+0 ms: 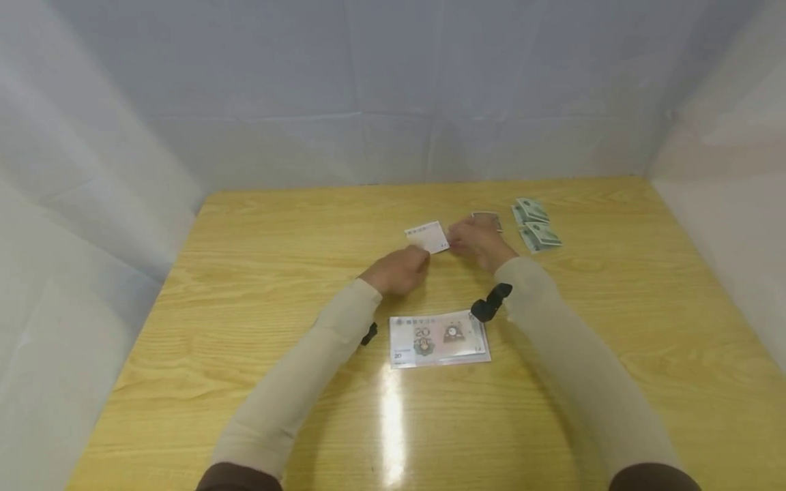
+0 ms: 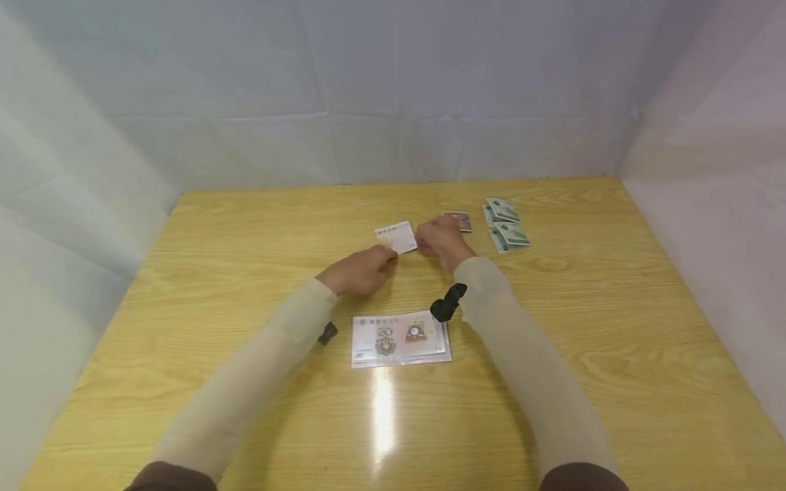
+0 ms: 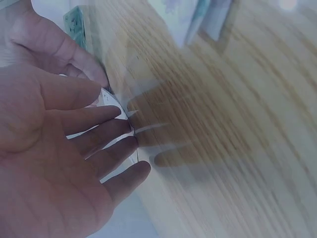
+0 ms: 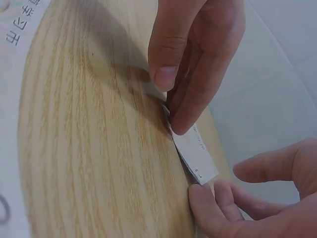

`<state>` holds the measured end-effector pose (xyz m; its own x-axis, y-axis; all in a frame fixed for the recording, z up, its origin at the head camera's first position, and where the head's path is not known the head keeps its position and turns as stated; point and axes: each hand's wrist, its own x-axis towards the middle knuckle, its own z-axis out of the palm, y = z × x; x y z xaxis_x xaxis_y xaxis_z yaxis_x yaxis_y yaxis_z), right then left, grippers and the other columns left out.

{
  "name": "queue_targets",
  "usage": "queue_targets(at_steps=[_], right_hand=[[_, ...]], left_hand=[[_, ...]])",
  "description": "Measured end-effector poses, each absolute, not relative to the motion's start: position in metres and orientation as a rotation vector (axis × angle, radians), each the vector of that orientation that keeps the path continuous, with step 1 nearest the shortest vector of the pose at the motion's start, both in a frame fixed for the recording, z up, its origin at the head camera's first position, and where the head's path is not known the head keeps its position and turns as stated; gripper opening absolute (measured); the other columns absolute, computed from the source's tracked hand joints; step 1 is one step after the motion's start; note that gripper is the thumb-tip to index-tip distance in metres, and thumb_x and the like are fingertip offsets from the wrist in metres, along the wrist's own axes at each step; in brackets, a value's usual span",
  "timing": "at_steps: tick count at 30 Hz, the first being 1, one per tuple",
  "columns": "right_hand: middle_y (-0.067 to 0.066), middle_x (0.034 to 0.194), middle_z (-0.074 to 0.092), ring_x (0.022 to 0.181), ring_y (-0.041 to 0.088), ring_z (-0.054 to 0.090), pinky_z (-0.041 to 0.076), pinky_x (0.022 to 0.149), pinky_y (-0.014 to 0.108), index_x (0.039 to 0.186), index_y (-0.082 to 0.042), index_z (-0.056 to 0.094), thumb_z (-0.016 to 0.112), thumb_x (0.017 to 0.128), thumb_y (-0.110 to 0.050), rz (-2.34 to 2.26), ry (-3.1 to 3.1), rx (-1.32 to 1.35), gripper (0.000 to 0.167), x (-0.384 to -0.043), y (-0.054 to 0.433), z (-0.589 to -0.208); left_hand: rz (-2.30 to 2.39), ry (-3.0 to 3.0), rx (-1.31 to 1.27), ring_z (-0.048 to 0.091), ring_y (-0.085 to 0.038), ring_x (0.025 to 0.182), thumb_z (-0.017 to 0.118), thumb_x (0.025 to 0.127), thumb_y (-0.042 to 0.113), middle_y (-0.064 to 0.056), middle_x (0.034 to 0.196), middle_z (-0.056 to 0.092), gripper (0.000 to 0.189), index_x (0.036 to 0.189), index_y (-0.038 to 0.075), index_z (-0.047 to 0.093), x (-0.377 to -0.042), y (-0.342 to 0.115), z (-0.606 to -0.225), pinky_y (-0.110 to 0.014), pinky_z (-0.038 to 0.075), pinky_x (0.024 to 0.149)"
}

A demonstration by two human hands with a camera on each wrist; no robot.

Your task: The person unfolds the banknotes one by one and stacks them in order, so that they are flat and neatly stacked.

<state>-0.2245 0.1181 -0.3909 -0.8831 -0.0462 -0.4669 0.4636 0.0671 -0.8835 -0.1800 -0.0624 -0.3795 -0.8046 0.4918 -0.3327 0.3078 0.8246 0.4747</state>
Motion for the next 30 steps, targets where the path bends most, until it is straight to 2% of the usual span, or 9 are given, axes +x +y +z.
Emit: queue_targets(at_steps=[4, 7, 16, 20, 26, 30], right_hand=[[0.018, 0.119, 0.055, 0.116, 0.033, 0.059, 0.055, 0.100, 0.035, 0.124, 0.009, 0.051, 0.058, 0.092, 0.004, -1.900, 1.941, 0.421, 0.034, -0.224, 0.118, -0.393], [0.018, 0.120, 0.056, 0.113, 0.031, 0.061, 0.056, 0.098, 0.034, 0.117, 0.006, 0.052, 0.059, 0.093, 0.003, -1.904, 1.909, 0.412, 0.025, -0.224, 0.119, -0.396], [0.022, 0.137, 0.058, 0.122, 0.030, 0.060, 0.055, 0.099, 0.032, 0.133, 0.010, 0.056, 0.060, 0.097, -0.001, -1.865, 1.861, 0.353, 0.038, -0.219, 0.121, -0.401], [0.022, 0.138, 0.058, 0.125, 0.031, 0.059, 0.054, 0.101, 0.032, 0.134, 0.010, 0.056, 0.060, 0.097, 0.000, -1.865, 1.843, 0.311, 0.038, -0.214, 0.123, -0.402], [0.026, 0.139, 0.055, 0.126, 0.035, 0.057, 0.054, 0.102, 0.032, 0.134, 0.013, 0.052, 0.060, 0.098, 0.002, -1.891, 1.828, 0.220, 0.039, -0.204, 0.127, -0.405], [0.025, 0.137, 0.054, 0.123, 0.034, 0.059, 0.056, 0.098, 0.030, 0.135, 0.010, 0.051, 0.061, 0.097, 0.001, -1.848, 1.866, 0.227, 0.040, -0.200, 0.128, -0.407]], left_hand=[[0.569, 2.568, 0.611, 0.059, -0.021, 0.085, 0.042, 0.108, 0.014, -0.010, 0.105, 0.059, 0.025, 0.122, 0.002, 0.058, -0.176, -0.064, -0.378, -0.035, 0.056, 0.085], [0.586, 2.568, 0.617, 0.059, -0.021, 0.082, 0.042, 0.108, 0.013, -0.010, 0.106, 0.060, 0.027, 0.125, 0.001, 0.059, -0.174, -0.065, -0.379, -0.035, 0.056, 0.084], [0.650, 2.571, 0.608, 0.057, -0.019, 0.073, 0.040, 0.110, 0.016, -0.008, 0.098, 0.062, 0.028, 0.123, 0.002, 0.061, -0.167, -0.066, -0.381, -0.033, 0.055, 0.072], [0.655, 2.581, 0.610, 0.060, -0.019, 0.078, 0.042, 0.109, 0.016, -0.008, 0.104, 0.062, 0.028, 0.125, 0.003, 0.061, -0.162, -0.067, -0.383, -0.033, 0.056, 0.077], [0.650, 2.605, 0.626, 0.062, -0.021, 0.099, 0.044, 0.108, 0.017, -0.014, 0.125, 0.063, 0.034, 0.136, 0.002, 0.057, -0.157, -0.068, -0.386, -0.038, 0.055, 0.097], [0.670, 2.591, 0.647, 0.063, -0.020, 0.098, 0.045, 0.108, 0.017, -0.014, 0.127, 0.063, 0.034, 0.137, 0.003, 0.057, -0.153, -0.068, -0.388, -0.036, 0.055, 0.095]])
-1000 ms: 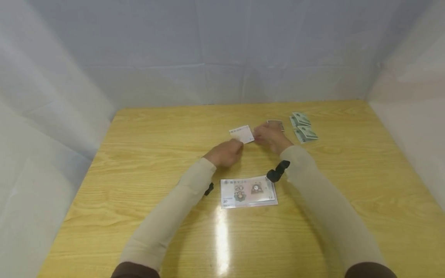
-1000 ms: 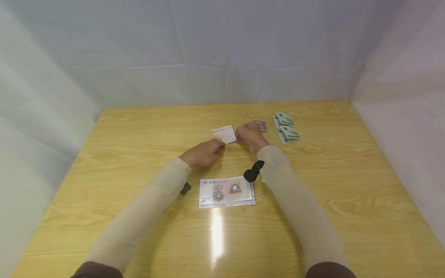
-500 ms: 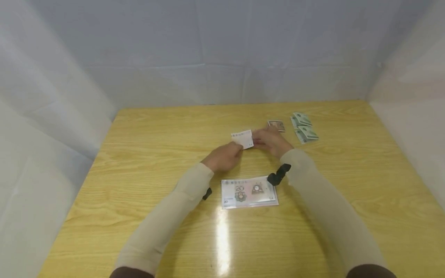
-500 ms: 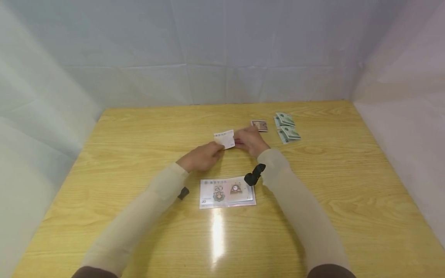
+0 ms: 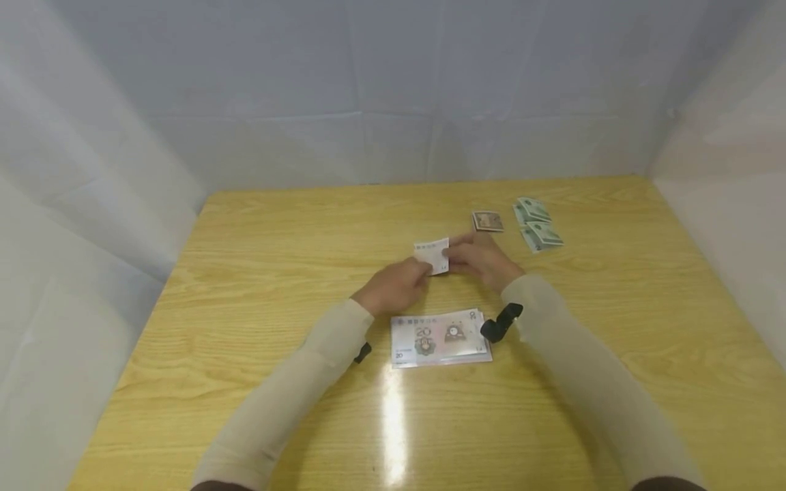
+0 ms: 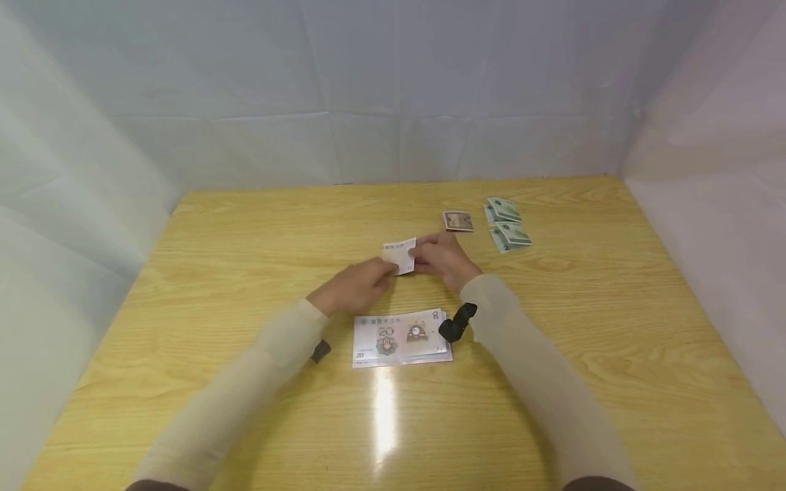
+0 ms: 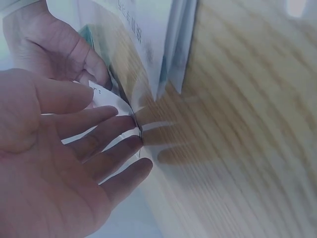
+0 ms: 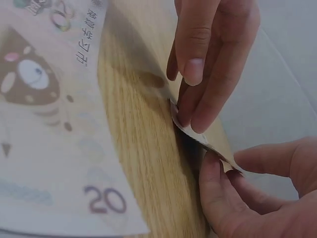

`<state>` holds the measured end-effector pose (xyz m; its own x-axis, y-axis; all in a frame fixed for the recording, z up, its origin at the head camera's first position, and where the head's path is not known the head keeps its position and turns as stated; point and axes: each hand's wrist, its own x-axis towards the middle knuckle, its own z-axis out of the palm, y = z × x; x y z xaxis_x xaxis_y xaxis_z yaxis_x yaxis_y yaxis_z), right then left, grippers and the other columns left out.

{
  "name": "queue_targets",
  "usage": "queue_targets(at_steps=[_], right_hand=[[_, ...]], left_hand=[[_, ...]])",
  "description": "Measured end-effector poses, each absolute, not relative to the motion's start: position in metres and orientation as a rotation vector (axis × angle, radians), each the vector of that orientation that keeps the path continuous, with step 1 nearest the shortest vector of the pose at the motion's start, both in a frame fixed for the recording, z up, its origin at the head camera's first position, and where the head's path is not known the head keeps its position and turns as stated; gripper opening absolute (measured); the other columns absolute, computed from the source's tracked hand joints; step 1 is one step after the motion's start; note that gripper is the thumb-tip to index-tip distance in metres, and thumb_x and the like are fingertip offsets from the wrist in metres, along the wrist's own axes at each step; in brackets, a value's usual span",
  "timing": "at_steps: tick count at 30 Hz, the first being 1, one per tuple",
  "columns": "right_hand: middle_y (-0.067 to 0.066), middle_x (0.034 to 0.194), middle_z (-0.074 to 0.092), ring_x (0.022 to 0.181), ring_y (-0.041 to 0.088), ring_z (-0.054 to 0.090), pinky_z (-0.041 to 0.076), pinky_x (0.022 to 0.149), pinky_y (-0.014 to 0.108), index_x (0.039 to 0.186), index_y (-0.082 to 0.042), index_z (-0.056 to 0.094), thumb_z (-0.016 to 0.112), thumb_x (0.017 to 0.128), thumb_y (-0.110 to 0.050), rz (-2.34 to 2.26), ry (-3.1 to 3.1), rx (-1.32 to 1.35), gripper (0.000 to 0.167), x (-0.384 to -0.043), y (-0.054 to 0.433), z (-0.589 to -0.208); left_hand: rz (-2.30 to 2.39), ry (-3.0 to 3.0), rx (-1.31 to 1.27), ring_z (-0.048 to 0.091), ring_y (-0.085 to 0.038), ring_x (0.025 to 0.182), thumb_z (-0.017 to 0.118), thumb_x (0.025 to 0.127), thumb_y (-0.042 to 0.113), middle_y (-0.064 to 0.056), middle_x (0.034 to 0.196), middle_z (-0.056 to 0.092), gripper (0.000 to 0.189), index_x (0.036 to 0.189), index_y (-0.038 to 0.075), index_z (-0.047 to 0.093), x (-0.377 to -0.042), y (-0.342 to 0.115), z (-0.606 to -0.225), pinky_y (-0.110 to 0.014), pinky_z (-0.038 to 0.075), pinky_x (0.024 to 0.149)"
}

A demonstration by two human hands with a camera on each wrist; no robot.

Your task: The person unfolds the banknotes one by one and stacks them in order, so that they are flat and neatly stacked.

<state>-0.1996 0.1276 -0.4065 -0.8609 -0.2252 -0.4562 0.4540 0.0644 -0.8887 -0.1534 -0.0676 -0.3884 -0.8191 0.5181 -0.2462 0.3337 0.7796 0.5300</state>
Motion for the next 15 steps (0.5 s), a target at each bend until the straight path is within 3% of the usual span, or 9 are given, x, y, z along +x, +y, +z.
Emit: queue_targets(at_steps=[3, 8, 15], right_hand=[[0.025, 0.136, 0.056, 0.122, 0.034, 0.060, 0.056, 0.096, 0.029, 0.136, 0.010, 0.051, 0.061, 0.097, 0.001, -1.808, 1.899, 0.219, 0.041, -0.198, 0.128, -0.407], [0.025, 0.134, 0.058, 0.120, 0.034, 0.062, 0.058, 0.094, 0.029, 0.136, 0.009, 0.053, 0.061, 0.097, 0.001, -1.772, 1.919, 0.203, 0.040, -0.194, 0.130, -0.406], [0.020, 0.132, 0.060, 0.117, 0.030, 0.064, 0.058, 0.093, 0.031, 0.136, 0.005, 0.054, 0.063, 0.098, -0.004, -1.753, 1.931, 0.230, 0.041, -0.187, 0.131, -0.402]], left_hand=[[0.693, 2.573, 0.653, 0.063, -0.019, 0.092, 0.047, 0.108, 0.016, -0.013, 0.123, 0.064, 0.032, 0.135, 0.002, 0.058, -0.151, -0.067, -0.389, -0.033, 0.057, 0.088], [0.738, 2.559, 0.618, 0.062, -0.017, 0.093, 0.048, 0.107, 0.015, -0.015, 0.134, 0.060, 0.039, 0.143, 0.002, 0.052, -0.146, -0.066, -0.388, -0.029, 0.056, 0.088], [0.809, 2.567, 0.610, 0.053, -0.028, 0.130, 0.049, 0.106, 0.014, -0.019, 0.147, 0.050, 0.047, 0.151, 0.001, 0.042, -0.140, -0.068, -0.383, -0.040, 0.045, 0.111]])
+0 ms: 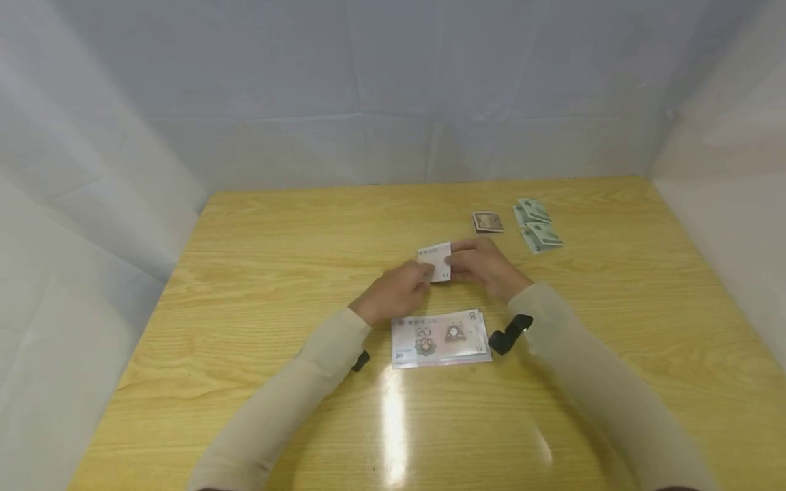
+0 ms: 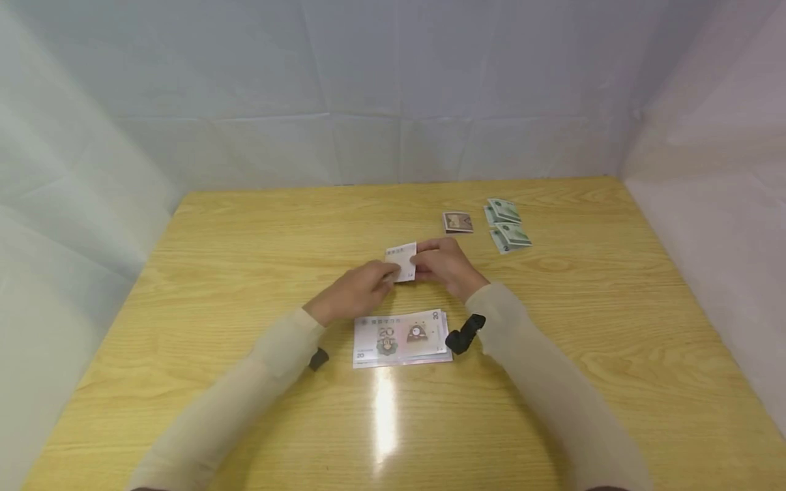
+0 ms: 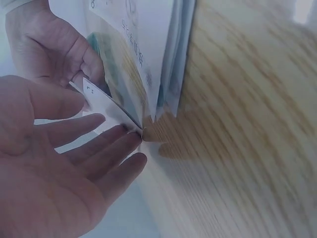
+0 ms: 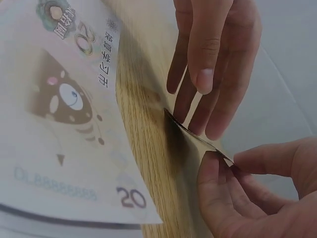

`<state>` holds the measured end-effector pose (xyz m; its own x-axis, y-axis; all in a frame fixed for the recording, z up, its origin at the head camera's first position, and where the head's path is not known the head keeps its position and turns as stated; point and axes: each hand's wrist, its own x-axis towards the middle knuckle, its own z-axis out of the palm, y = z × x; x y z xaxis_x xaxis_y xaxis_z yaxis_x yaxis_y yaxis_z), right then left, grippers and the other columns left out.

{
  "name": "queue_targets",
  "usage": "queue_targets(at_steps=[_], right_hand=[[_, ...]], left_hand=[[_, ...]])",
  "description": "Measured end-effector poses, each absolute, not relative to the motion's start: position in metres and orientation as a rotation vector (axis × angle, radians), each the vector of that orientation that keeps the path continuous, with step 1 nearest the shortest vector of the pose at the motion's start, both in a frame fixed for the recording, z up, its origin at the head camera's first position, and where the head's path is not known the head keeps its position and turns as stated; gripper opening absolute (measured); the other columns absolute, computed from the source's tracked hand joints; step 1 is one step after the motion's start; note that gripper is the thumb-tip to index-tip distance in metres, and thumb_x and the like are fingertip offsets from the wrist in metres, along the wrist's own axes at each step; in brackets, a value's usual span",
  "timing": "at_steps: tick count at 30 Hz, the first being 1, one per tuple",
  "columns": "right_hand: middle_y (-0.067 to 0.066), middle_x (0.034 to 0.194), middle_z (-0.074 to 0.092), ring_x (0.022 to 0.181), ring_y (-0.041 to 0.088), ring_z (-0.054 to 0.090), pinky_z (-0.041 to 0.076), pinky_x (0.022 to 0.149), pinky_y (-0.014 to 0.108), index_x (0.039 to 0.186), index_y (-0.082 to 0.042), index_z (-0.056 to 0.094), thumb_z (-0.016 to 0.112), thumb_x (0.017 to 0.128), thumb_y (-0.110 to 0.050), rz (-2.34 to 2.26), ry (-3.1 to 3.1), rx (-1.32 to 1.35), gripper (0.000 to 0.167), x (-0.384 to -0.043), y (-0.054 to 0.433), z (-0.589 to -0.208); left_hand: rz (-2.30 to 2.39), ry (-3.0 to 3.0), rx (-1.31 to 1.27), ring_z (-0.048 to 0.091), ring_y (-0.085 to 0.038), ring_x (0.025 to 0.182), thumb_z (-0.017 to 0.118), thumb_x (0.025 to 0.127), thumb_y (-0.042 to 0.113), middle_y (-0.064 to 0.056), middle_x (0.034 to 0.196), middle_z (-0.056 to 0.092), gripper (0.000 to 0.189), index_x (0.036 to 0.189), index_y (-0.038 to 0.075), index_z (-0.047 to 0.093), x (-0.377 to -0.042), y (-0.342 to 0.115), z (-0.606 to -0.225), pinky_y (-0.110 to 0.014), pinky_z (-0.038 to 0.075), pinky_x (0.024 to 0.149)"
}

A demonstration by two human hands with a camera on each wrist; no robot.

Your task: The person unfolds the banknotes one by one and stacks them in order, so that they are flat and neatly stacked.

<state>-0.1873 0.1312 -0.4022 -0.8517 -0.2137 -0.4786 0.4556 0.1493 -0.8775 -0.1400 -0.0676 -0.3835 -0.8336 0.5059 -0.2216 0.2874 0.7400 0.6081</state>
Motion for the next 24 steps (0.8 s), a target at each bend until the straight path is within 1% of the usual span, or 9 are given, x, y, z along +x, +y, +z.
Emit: queue_targets(at_steps=[5, 8, 10, 13, 17, 18, 20, 21, 24], right_hand=[[0.019, 0.132, 0.060, 0.116, 0.030, 0.064, 0.058, 0.095, 0.033, 0.137, 0.002, 0.053, 0.064, 0.097, -0.005, -1.771, 1.915, 0.244, 0.043, -0.182, 0.131, -0.397], [0.020, 0.132, 0.060, 0.116, 0.031, 0.065, 0.057, 0.097, 0.035, 0.137, 0.002, 0.053, 0.064, 0.096, -0.005, -1.783, 1.900, 0.220, 0.043, -0.178, 0.132, -0.393], [0.020, 0.132, 0.061, 0.115, 0.031, 0.065, 0.057, 0.098, 0.036, 0.137, 0.002, 0.054, 0.064, 0.096, -0.006, -1.783, 1.896, 0.201, 0.043, -0.176, 0.132, -0.391], [0.019, 0.131, 0.061, 0.115, 0.031, 0.065, 0.056, 0.098, 0.037, 0.136, 0.000, 0.055, 0.065, 0.095, -0.008, -1.774, 1.897, 0.179, 0.043, -0.172, 0.132, -0.387], [0.019, 0.132, 0.062, 0.115, 0.030, 0.065, 0.056, 0.098, 0.037, 0.138, -0.001, 0.054, 0.067, 0.095, -0.010, -1.767, 1.895, 0.164, 0.046, -0.169, 0.132, -0.384], [0.019, 0.131, 0.062, 0.115, 0.030, 0.065, 0.056, 0.098, 0.037, 0.139, -0.001, 0.053, 0.067, 0.095, -0.011, -1.763, 1.894, 0.164, 0.047, -0.168, 0.132, -0.384], [0.017, 0.131, 0.063, 0.114, 0.030, 0.065, 0.057, 0.097, 0.036, 0.138, -0.003, 0.054, 0.069, 0.095, -0.012, -1.759, 1.896, 0.167, 0.047, -0.167, 0.132, -0.383], [0.017, 0.130, 0.063, 0.114, 0.030, 0.066, 0.057, 0.097, 0.036, 0.138, -0.004, 0.055, 0.070, 0.095, -0.012, -1.758, 1.897, 0.170, 0.047, -0.166, 0.131, -0.382], [0.017, 0.130, 0.063, 0.113, 0.029, 0.066, 0.057, 0.096, 0.036, 0.139, -0.005, 0.054, 0.071, 0.094, -0.013, -1.760, 1.889, 0.157, 0.048, -0.164, 0.131, -0.380]], left_hand=[[0.892, 2.571, 0.652, 0.052, -0.025, 0.132, 0.049, 0.106, 0.011, -0.015, 0.143, 0.054, 0.042, 0.147, 0.003, 0.045, -0.138, -0.067, -0.382, -0.038, 0.043, 0.114], [0.913, 2.566, 0.659, 0.044, -0.026, 0.141, 0.048, 0.107, 0.012, -0.015, 0.154, 0.044, 0.048, 0.153, 0.003, 0.037, -0.136, -0.065, -0.382, -0.037, 0.036, 0.118], [0.928, 2.559, 0.655, 0.037, -0.027, 0.146, 0.048, 0.107, 0.013, -0.014, 0.162, 0.032, 0.057, 0.159, 0.005, 0.027, -0.135, -0.064, -0.381, -0.038, 0.031, 0.120], [0.945, 2.560, 0.672, 0.040, -0.027, 0.144, 0.049, 0.107, 0.014, -0.013, 0.163, 0.031, 0.059, 0.160, 0.007, 0.024, -0.134, -0.063, -0.381, -0.039, 0.033, 0.119], [0.978, 2.559, 0.707, 0.060, -0.024, 0.121, 0.050, 0.105, 0.011, -0.015, 0.155, 0.044, 0.059, 0.159, 0.007, 0.027, -0.133, -0.063, -0.380, -0.035, 0.045, 0.111], [0.989, 2.556, 0.711, 0.061, -0.023, 0.115, 0.050, 0.105, 0.011, -0.015, 0.155, 0.044, 0.059, 0.159, 0.006, 0.027, -0.133, -0.063, -0.379, -0.034, 0.046, 0.110], [1.005, 2.554, 0.704, 0.061, -0.019, 0.112, 0.050, 0.106, 0.012, -0.013, 0.157, 0.042, 0.058, 0.159, 0.007, 0.027, -0.133, -0.064, -0.379, -0.031, 0.045, 0.110], [1.016, 2.551, 0.699, 0.063, -0.018, 0.105, 0.049, 0.106, 0.013, -0.012, 0.159, 0.040, 0.058, 0.159, 0.007, 0.027, -0.133, -0.064, -0.378, -0.030, 0.047, 0.107], [1.076, 2.531, 0.670, 0.062, -0.015, 0.081, 0.048, 0.108, 0.017, -0.010, 0.160, 0.039, 0.055, 0.159, 0.009, 0.028, -0.132, -0.066, -0.377, -0.030, 0.057, 0.087]])
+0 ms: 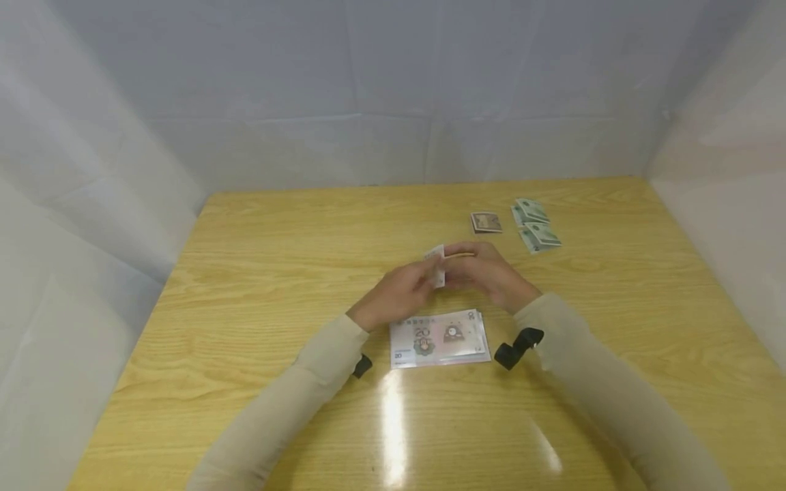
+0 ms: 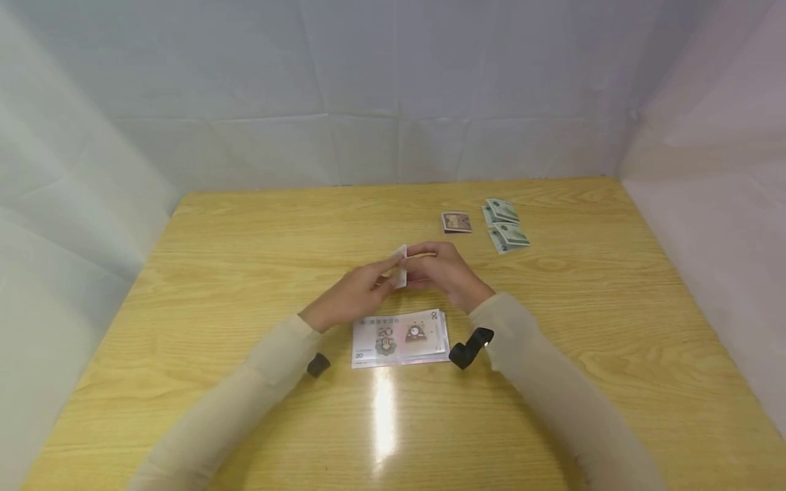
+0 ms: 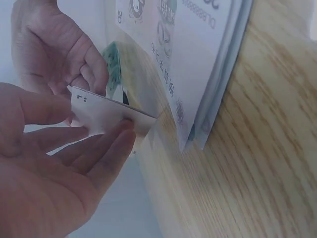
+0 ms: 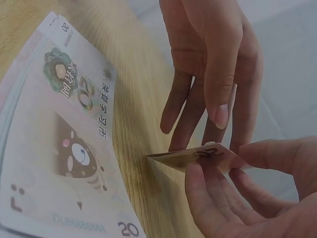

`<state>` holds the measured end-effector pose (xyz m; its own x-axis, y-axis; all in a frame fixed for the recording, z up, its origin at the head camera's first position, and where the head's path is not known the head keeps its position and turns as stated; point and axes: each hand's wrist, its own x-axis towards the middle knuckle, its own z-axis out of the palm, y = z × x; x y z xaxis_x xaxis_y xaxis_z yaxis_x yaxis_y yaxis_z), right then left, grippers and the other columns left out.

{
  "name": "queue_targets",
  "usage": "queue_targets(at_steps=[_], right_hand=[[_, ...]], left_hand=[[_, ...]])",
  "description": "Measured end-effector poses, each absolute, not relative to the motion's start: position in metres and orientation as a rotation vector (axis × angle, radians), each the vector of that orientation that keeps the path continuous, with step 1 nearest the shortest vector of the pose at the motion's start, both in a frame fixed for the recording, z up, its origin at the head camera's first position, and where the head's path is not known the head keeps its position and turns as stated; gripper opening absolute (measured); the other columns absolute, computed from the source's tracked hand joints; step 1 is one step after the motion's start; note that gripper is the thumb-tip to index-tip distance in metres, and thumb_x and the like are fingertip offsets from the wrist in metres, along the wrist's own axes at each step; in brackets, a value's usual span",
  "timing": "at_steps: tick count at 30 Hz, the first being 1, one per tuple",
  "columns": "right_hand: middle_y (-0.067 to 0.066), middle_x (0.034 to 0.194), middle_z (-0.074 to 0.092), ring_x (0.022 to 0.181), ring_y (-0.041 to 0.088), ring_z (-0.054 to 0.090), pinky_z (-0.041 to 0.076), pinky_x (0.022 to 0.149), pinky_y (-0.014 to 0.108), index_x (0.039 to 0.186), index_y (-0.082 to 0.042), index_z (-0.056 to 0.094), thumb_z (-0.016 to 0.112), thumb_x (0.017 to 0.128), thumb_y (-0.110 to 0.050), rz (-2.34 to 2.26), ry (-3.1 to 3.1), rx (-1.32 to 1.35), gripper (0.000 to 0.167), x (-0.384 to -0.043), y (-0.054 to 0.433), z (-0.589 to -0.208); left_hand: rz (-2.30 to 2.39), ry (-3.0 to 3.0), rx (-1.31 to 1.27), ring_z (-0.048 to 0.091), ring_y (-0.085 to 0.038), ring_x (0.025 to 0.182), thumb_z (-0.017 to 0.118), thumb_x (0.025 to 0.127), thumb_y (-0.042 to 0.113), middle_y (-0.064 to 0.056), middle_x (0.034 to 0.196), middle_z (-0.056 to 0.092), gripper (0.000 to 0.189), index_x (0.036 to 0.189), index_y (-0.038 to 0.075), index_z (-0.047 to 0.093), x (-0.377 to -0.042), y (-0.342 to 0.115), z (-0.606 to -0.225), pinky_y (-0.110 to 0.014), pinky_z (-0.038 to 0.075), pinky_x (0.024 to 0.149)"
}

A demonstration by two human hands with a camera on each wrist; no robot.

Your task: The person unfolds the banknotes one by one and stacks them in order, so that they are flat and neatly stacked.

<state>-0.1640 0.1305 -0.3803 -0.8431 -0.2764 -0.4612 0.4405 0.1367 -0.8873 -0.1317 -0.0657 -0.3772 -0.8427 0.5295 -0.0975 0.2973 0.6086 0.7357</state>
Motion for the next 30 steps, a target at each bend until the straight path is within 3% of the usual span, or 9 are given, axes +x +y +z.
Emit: queue_targets(at_steps=[3, 6, 9, 19, 26, 30], right_hand=[[0.018, 0.130, 0.063, 0.112, 0.029, 0.067, 0.057, 0.097, 0.038, 0.139, -0.005, 0.054, 0.072, 0.094, -0.013, -1.783, 1.868, 0.149, 0.049, -0.162, 0.130, -0.379], [0.018, 0.129, 0.064, 0.109, 0.028, 0.068, 0.057, 0.097, 0.039, 0.138, -0.005, 0.055, 0.073, 0.094, -0.014, -1.806, 1.846, 0.142, 0.049, -0.161, 0.129, -0.378], [0.018, 0.129, 0.064, 0.109, 0.028, 0.069, 0.057, 0.097, 0.039, 0.138, -0.004, 0.055, 0.072, 0.095, -0.014, -1.831, 1.822, 0.122, 0.048, -0.159, 0.129, -0.378], [0.018, 0.134, 0.062, 0.115, 0.029, 0.066, 0.057, 0.096, 0.034, 0.145, -0.003, 0.051, 0.063, 0.102, -0.018, -1.867, 1.769, 0.099, 0.047, -0.154, 0.130, -0.375], [0.022, 0.134, 0.061, 0.113, 0.030, 0.067, 0.057, 0.097, 0.035, 0.143, 0.000, 0.052, 0.059, 0.104, -0.013, -1.904, 1.729, 0.052, 0.042, -0.153, 0.132, -0.377], [0.022, 0.134, 0.061, 0.112, 0.029, 0.068, 0.057, 0.097, 0.035, 0.142, 0.002, 0.053, 0.060, 0.103, -0.012, -1.914, 1.720, 0.039, 0.043, -0.153, 0.133, -0.378]], left_hand=[[1.153, 2.508, 0.634, 0.054, -0.016, 0.062, 0.048, 0.109, 0.021, -0.010, 0.153, 0.048, 0.053, 0.158, 0.011, 0.032, -0.132, -0.067, -0.377, -0.030, 0.057, 0.065], [1.230, 2.488, 0.597, 0.069, -0.015, 0.085, 0.052, 0.108, 0.024, -0.009, 0.152, 0.050, 0.051, 0.155, 0.013, 0.038, -0.133, -0.067, -0.378, -0.028, 0.060, 0.076], [1.300, 2.473, 0.568, 0.068, -0.021, 0.111, 0.055, 0.106, 0.026, -0.008, 0.152, 0.049, 0.049, 0.152, 0.013, 0.045, -0.134, -0.067, -0.379, -0.029, 0.058, 0.091], [1.447, 2.511, 0.466, 0.064, -0.023, 0.121, 0.063, 0.102, 0.036, -0.007, 0.135, 0.065, 0.043, 0.135, 0.008, 0.063, -0.138, -0.067, -0.380, -0.034, 0.056, 0.097], [1.588, 2.443, 0.381, 0.067, -0.023, 0.114, 0.071, 0.097, 0.029, -0.008, 0.123, 0.070, 0.034, 0.121, 0.004, 0.070, -0.139, -0.066, -0.382, -0.026, 0.061, 0.083], [1.670, 2.350, 0.346, 0.068, -0.022, 0.112, 0.073, 0.096, 0.025, -0.008, 0.122, 0.070, 0.033, 0.120, 0.003, 0.070, -0.139, -0.067, -0.383, -0.026, 0.061, 0.082]])
